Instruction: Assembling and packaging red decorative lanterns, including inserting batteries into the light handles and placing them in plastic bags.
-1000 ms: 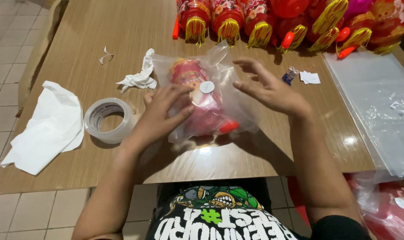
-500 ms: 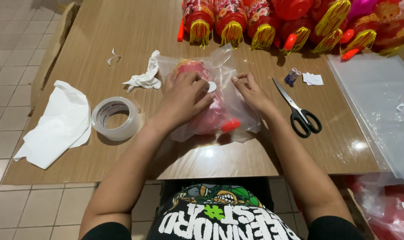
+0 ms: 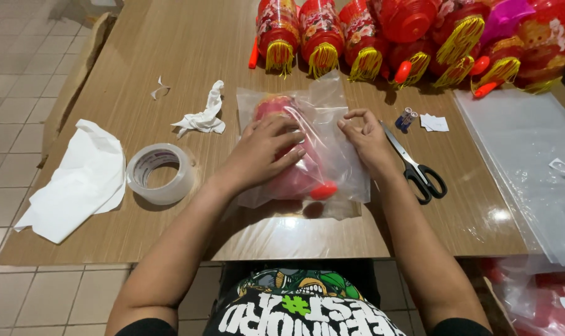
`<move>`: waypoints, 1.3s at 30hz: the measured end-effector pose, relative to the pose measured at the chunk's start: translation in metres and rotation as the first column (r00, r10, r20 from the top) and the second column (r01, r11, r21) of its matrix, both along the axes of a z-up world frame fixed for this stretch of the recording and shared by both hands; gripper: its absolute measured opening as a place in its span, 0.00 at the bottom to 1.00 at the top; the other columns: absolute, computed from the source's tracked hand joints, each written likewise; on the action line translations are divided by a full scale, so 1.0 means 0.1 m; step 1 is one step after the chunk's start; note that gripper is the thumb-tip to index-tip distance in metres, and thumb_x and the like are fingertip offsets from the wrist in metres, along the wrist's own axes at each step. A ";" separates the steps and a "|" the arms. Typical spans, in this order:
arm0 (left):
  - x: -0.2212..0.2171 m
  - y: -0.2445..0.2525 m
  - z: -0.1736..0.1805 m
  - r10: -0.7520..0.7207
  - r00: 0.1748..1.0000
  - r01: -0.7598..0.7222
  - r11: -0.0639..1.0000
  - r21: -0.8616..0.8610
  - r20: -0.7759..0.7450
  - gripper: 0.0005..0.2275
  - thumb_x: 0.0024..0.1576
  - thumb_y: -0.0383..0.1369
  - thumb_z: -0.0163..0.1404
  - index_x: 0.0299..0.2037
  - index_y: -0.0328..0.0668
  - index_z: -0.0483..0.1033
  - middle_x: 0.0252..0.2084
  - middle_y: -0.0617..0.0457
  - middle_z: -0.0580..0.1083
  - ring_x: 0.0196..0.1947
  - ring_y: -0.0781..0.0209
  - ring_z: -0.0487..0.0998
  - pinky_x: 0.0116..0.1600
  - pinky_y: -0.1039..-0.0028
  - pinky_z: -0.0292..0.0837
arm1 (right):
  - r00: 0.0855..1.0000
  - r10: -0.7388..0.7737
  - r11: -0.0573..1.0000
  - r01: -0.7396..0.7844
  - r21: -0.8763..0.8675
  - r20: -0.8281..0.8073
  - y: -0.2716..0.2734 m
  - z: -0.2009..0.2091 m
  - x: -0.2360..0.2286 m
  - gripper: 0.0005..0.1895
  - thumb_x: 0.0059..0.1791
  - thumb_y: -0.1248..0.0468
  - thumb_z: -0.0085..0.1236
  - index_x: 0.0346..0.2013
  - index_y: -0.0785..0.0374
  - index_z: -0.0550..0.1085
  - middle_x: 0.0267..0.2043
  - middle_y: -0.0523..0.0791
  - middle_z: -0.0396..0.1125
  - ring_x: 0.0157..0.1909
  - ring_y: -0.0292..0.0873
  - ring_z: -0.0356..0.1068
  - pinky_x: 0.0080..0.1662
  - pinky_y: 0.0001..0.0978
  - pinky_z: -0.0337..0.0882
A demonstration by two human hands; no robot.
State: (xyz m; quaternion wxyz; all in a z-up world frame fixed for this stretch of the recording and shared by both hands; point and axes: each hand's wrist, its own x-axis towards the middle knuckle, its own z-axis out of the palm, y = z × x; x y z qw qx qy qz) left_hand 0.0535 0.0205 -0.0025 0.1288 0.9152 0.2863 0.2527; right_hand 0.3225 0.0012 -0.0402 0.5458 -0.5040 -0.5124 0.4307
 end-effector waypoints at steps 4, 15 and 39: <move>0.06 0.02 -0.10 0.023 0.999 -0.021 0.998 0.062 -0.031 0.14 0.64 0.46 0.46 0.53 0.54 0.77 0.59 0.52 0.70 0.66 0.48 0.65 0.63 0.40 0.58 | 1.000 0.007 1.000 -0.007 0.017 0.006 0.04 -0.06 0.05 0.13 0.56 0.60 0.57 0.53 0.53 0.67 0.19 0.34 0.62 0.18 0.29 0.64 0.22 0.18 0.62; -0.05 0.24 -0.12 0.033 0.949 0.001 0.994 -0.108 0.314 0.24 0.65 0.45 0.47 0.67 0.42 0.66 0.56 0.38 0.72 0.61 0.34 0.70 0.64 0.41 0.60 | 0.980 -0.141 0.984 0.154 -0.092 0.138 0.15 -0.23 0.29 0.24 0.56 0.45 0.57 0.56 0.58 0.67 0.43 0.48 0.67 0.43 0.41 0.72 0.43 0.31 0.76; 0.02 0.19 -0.70 0.657 0.677 -0.077 0.512 -0.855 0.333 0.26 0.67 0.51 0.39 0.61 0.38 0.74 0.62 0.38 0.73 0.65 0.45 0.70 0.67 0.56 0.61 | 1.000 0.011 0.991 -0.012 -0.133 -0.012 -0.13 -0.23 -0.31 0.19 0.59 0.46 0.47 0.53 0.51 0.54 0.26 0.39 0.61 0.25 0.34 0.62 0.29 0.20 0.61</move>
